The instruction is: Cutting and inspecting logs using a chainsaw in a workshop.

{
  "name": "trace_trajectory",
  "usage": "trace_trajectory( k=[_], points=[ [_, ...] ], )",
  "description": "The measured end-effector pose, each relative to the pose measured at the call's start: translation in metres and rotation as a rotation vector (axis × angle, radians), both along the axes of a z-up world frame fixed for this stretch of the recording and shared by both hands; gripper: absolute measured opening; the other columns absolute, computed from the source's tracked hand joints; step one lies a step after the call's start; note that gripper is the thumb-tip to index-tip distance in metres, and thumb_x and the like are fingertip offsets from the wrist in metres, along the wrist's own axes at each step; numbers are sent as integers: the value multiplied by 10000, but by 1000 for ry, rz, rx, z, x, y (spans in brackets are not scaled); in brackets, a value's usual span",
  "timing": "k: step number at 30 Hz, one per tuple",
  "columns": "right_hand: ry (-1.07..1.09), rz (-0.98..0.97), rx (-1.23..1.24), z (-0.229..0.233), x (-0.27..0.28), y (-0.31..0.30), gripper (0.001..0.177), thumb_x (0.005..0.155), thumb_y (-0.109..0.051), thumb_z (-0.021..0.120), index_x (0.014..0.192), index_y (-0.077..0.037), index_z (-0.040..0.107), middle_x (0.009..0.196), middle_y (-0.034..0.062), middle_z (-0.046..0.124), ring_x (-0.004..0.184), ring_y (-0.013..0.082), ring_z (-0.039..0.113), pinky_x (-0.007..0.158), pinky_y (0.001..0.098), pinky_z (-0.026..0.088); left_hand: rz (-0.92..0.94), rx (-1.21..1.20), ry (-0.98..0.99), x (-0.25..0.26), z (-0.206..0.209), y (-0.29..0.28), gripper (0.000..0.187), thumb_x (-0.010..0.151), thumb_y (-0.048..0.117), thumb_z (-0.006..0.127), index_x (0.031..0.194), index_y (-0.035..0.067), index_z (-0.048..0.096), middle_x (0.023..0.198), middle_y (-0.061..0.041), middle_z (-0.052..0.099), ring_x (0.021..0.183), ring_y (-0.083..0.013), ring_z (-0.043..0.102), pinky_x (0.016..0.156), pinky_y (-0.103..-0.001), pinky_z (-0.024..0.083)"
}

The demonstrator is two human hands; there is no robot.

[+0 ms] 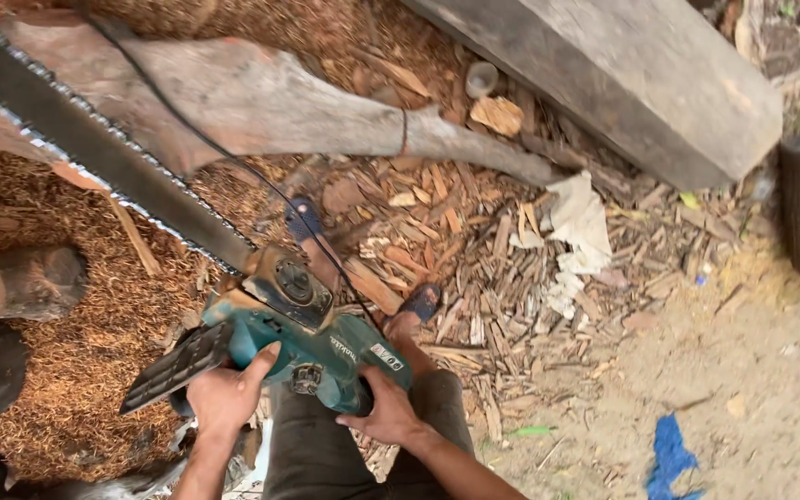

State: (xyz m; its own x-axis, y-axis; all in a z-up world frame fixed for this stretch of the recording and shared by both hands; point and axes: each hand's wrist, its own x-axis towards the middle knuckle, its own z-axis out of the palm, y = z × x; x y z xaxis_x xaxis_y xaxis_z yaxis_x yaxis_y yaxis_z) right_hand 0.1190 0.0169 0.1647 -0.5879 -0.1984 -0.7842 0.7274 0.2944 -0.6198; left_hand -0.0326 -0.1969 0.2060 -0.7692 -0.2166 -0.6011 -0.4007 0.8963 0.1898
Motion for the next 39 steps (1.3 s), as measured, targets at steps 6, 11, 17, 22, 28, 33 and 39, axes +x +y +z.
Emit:
trace_trajectory(
  k=[6, 11, 17, 22, 28, 33, 39],
  points=[
    [-88, 170, 169, -18, -111, 16, 903, 748, -341, 928, 1436, -114, 389, 1443, 145, 504, 1350, 340, 481, 1142, 458, 385, 285, 174, 96, -46, -62, -62, 576, 838, 521, 757, 788, -52, 731, 676, -152, 693, 590, -290, 634, 640, -424, 518],
    [-54, 278, 290, -24, -179, 5, 775, 731, -296, 873, 1402, -162, 510, 1367, 86, 628, 1290, 293, 598, 1173, 449, 449, 528, 236, 149, -70, -97, -115, 544, 904, 487, 757, 1005, -46, 712, 866, -113, 724, 735, -223, 659, 675, -392, 517],
    [-105, 212, 72, -12, -249, -6, 614, 835, -338, 832, 1351, -127, 576, 1382, 125, 595, 1274, 320, 549, 1075, 510, 458, 983, 266, -79, -110, -72, -144, 512, 896, 468, 703, 988, -33, 644, 782, -165, 629, 578, -227, 571, 474, -363, 448],
    [-307, 0, 95, -34, -274, 14, 469, 936, -328, 665, 1361, -154, 569, 1254, 138, 702, 1112, 262, 712, 1013, 435, 588, 1055, 288, -77, -102, -77, -152, 461, 847, 481, 711, 1010, 59, 619, 791, -76, 630, 553, -159, 563, 436, -342, 474],
    [-183, -410, 222, -82, -274, 61, 379, 980, -292, 597, 1299, -87, 620, 1271, 160, 695, 1096, 232, 714, 980, 410, 609, 940, 261, 34, -66, -102, -155, 550, 898, 455, 751, 1107, -53, 724, 1032, -116, 741, 844, -216, 662, 742, -333, 503],
    [-280, -133, 472, -125, -280, 99, 415, 1009, -343, 610, 1339, -93, 585, 1332, 129, 655, 1081, 245, 679, 966, 382, 550, 1172, 310, -29, -59, -97, -146, 569, 892, 407, 744, 1136, -105, 709, 1083, -230, 695, 910, -348, 593, 803, -493, 466],
    [-466, 196, 618, -221, -296, 165, 507, 1022, -432, 535, 1411, -106, 537, 1316, 97, 700, 1074, 221, 723, 930, 362, 594, 1063, -165, -153, 20, -105, -169, 746, 896, 480, 823, 1242, -144, 606, 1184, -260, 654, 1054, -384, 589, 985, -469, 439]
  ],
)
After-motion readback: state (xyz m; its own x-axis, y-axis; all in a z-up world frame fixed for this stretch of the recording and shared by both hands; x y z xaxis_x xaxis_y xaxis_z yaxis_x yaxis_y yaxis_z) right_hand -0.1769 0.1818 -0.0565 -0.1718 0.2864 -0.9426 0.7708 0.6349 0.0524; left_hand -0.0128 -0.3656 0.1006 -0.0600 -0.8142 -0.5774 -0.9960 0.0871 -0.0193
